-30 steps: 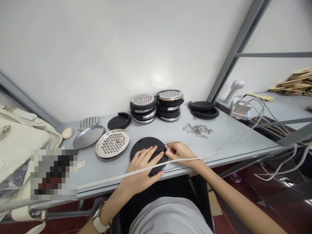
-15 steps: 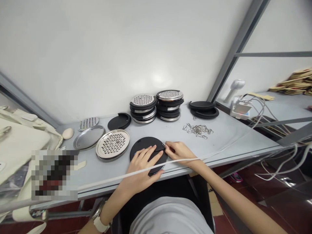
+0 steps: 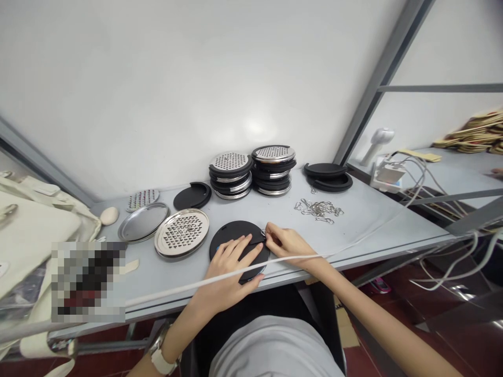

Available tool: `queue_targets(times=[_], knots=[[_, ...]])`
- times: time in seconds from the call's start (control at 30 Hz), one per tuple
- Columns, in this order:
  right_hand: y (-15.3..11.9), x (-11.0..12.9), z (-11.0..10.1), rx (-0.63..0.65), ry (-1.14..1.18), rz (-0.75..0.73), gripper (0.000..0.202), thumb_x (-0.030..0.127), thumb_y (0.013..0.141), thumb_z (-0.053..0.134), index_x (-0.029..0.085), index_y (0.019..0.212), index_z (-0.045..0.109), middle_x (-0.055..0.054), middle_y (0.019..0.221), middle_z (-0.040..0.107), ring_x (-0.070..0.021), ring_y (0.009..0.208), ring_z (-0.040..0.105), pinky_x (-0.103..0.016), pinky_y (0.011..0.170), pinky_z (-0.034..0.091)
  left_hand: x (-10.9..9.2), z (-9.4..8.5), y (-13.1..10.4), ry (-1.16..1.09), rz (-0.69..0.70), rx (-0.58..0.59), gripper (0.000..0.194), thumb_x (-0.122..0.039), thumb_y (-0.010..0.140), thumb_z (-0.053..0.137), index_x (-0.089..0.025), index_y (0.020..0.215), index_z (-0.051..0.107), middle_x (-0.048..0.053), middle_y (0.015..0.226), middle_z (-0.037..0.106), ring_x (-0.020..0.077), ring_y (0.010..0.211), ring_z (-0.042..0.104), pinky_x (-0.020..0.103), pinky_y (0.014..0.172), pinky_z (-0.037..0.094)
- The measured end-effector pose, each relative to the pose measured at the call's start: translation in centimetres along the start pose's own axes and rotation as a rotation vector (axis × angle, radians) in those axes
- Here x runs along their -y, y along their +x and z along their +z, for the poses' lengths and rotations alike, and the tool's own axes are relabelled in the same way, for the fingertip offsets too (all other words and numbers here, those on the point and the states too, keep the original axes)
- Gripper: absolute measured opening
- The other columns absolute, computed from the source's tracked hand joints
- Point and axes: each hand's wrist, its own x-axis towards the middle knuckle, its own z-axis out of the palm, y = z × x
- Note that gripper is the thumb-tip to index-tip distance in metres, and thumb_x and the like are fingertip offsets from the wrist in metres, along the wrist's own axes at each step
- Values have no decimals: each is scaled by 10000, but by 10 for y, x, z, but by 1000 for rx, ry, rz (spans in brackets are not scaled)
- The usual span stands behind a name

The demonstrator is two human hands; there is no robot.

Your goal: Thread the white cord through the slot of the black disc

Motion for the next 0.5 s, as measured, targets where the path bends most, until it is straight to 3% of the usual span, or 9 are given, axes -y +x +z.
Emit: queue_targets(times=[0.5], knots=[[0, 0, -2, 33, -67, -6, 186, 217, 879, 421, 197, 697, 446, 38, 557, 479, -90, 479, 401, -206, 524, 261, 0, 0, -1, -2, -7, -12, 572, -384, 877, 576, -269, 1405, 390, 78, 1466, 359, 290, 1280, 397, 461, 1035, 349]])
